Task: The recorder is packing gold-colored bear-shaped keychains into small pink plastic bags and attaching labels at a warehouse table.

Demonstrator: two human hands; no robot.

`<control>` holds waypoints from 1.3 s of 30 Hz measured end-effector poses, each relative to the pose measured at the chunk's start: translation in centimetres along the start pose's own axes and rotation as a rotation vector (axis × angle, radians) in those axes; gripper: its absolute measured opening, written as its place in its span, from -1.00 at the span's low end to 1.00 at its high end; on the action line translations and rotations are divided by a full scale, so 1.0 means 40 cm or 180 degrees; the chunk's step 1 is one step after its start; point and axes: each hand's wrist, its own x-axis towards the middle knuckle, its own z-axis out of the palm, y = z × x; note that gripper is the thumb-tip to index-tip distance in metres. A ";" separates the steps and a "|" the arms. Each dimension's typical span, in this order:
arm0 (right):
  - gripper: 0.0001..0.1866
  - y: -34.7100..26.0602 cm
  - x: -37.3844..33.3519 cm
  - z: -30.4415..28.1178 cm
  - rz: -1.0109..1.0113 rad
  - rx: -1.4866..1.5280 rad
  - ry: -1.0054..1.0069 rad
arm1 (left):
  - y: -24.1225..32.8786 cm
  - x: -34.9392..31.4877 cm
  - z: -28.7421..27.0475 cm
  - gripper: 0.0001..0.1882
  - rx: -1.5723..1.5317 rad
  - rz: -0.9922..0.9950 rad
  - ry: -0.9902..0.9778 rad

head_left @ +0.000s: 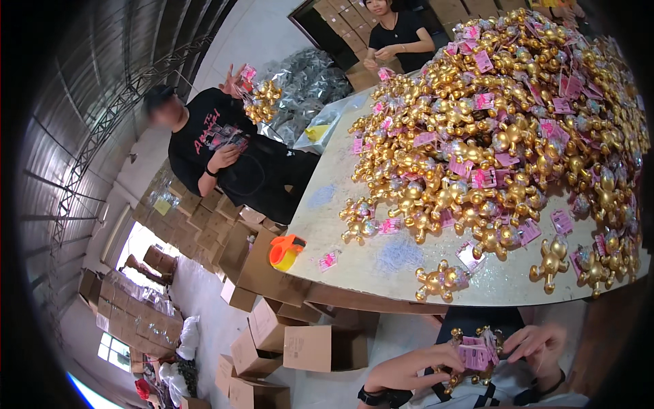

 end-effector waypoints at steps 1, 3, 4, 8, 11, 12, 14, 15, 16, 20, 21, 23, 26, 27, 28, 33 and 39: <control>-0.68 0.002 -0.004 0.012 0.0095 -0.0019 -0.0040 | 0.007 -0.005 0.000 -0.74 -0.0013 -0.0059 -0.0022; -0.69 0.021 0.015 0.037 -0.0337 0.0035 -0.0527 | 0.009 0.008 0.019 -0.75 0.0165 0.0210 -0.0099; -0.69 0.025 0.023 0.053 -0.0543 0.0032 -0.0763 | -0.008 0.021 0.036 -0.73 0.0195 0.0258 -0.0147; -0.63 -0.024 0.060 0.147 -0.0780 -0.0319 -0.1749 | -0.048 0.095 0.107 -0.56 -0.0214 -0.0535 0.0434; -0.57 -0.010 0.051 0.188 -0.0641 -0.0284 -0.2320 | -0.111 0.132 0.150 -0.61 -0.0113 -0.0338 0.1481; -0.56 -0.004 0.042 0.187 -0.0560 -0.0297 -0.2413 | -0.109 0.133 0.139 -0.63 -0.0371 -0.0401 0.1645; -0.52 0.008 0.028 0.169 -0.0320 -0.0341 -0.2474 | -0.110 0.119 0.110 -0.65 -0.0991 -0.0528 0.1758; -0.50 0.013 0.016 0.151 -0.0179 -0.0349 -0.2451 | -0.110 0.106 0.096 -0.65 -0.1332 -0.0600 0.1727; -0.48 0.017 0.005 0.128 0.0002 -0.0345 -0.2345 | -0.109 0.081 0.071 -0.65 -0.1752 -0.0657 0.1452; -0.62 0.066 -0.053 0.022 0.0984 0.0737 -0.1749 | -0.094 0.064 0.065 -0.70 -0.1741 -0.0569 0.0371; -0.70 0.078 -0.070 -0.009 0.1238 0.1114 -0.1575 | -0.088 0.068 0.066 -0.72 -0.1596 -0.0508 0.0072; -0.69 0.078 -0.082 -0.034 0.1258 0.0860 -0.1546 | -0.052 0.077 0.053 -0.71 -0.1257 -0.0921 -0.0072; -0.68 0.079 -0.085 -0.021 0.1150 0.0961 -0.1399 | -0.049 0.074 0.038 -0.78 -0.1028 -0.0829 -0.0336; -0.68 0.084 -0.083 -0.022 0.1074 0.0907 -0.1418 | -0.048 0.073 0.029 -0.81 -0.0947 -0.0738 -0.0489; -0.67 0.090 -0.083 -0.023 0.0996 0.0852 -0.1435 | -0.044 0.073 0.022 -0.83 -0.0866 -0.0648 -0.0642; -0.64 0.120 -0.089 -0.032 0.0987 0.0843 -0.0785 | -0.038 0.062 0.041 -0.84 -0.0089 -0.0474 -0.0605; -0.68 0.087 -0.049 0.005 0.0703 0.0071 -0.1295 | 0.047 0.040 0.076 -0.85 0.2840 -0.1026 0.0257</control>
